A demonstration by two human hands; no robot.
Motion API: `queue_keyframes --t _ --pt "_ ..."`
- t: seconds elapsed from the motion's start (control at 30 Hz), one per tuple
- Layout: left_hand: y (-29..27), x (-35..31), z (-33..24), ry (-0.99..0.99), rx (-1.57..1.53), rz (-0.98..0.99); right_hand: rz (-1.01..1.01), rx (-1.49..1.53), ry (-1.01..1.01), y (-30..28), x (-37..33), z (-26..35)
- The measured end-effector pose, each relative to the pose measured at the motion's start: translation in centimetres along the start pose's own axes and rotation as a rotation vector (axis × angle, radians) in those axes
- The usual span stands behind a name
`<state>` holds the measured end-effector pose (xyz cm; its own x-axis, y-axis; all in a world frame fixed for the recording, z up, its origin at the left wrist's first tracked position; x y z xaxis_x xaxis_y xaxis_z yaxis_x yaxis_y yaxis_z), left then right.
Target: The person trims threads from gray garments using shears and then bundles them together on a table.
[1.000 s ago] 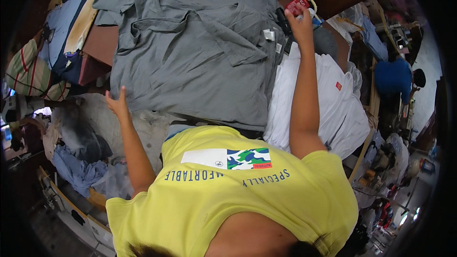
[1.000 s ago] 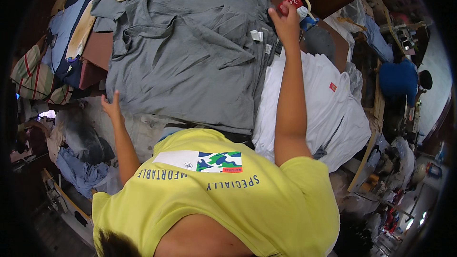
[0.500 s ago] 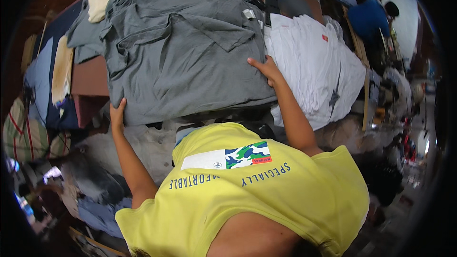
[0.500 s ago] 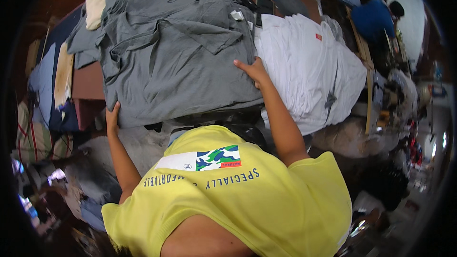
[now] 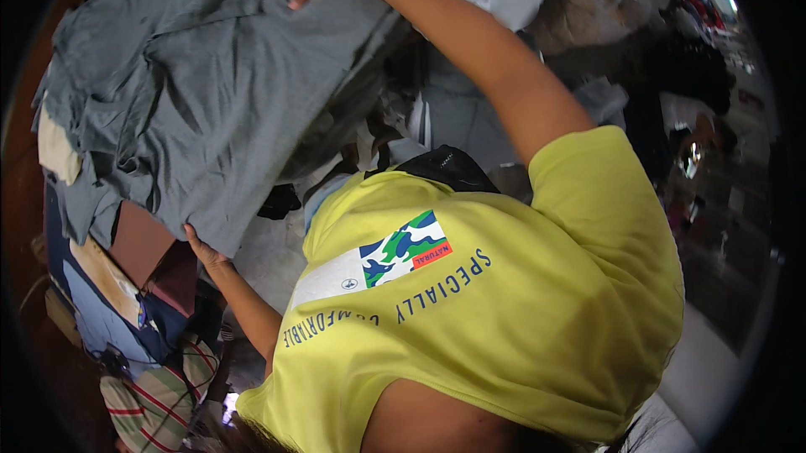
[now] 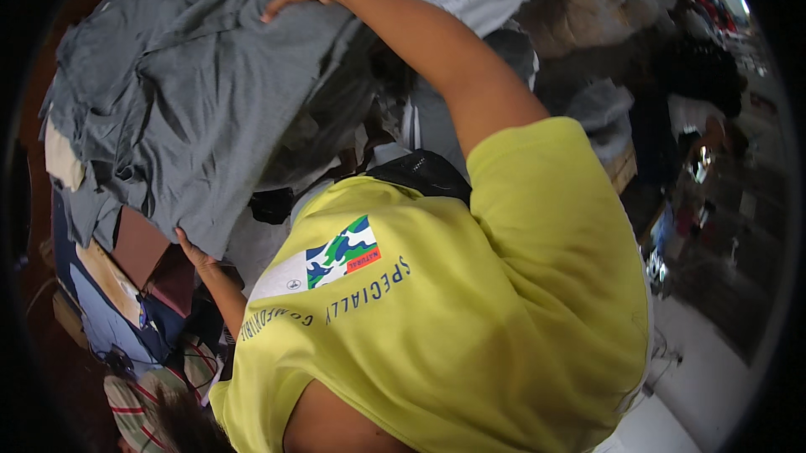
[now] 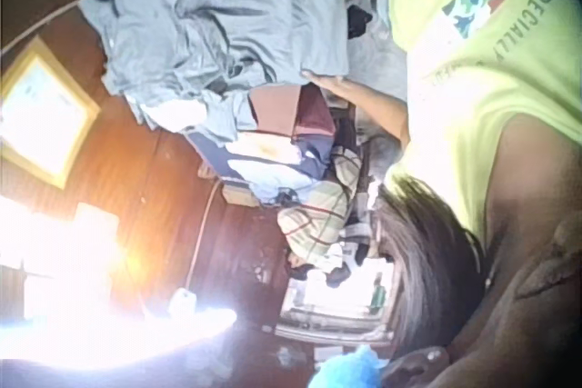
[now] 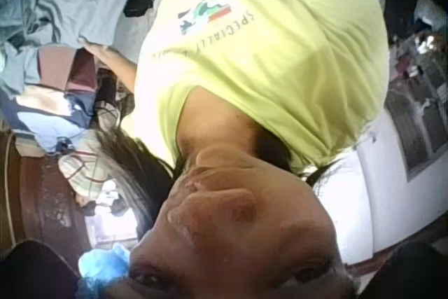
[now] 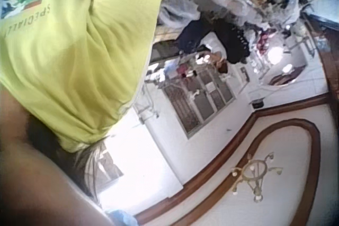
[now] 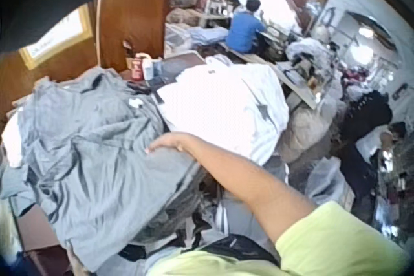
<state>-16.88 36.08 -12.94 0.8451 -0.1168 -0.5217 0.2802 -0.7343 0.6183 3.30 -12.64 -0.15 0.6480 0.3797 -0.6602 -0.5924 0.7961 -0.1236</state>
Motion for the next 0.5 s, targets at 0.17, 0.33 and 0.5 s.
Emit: queue_keyframes --t 0.17,0.33,0.5 --pt "2.7 -0.9 -2.6 -0.003 0.099 -0.014 0.17 0.495 -0.344 2.2 2.3 2.0" --pt "-0.3 -2.3 -14.4 0.592 0.313 -0.214 0.071 0.565 -0.653 7.1 -7.2 9.6" --pt "7.8 -7.4 -20.4 0.756 0.607 -0.283 -0.001 0.64 -0.984 7.7 -16.6 11.7"
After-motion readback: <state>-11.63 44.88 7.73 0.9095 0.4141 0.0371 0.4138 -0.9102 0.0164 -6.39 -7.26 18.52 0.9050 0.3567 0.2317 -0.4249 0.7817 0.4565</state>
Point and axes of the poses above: each hand's wrist, its own x-axis towards the middle knuckle, its own y-axis out of the palm, z = x × y, the point moved 10 cm from there along x, towards the middle knuckle, and after that the axes turned 9 degrees about z, right-handed, at the moved point
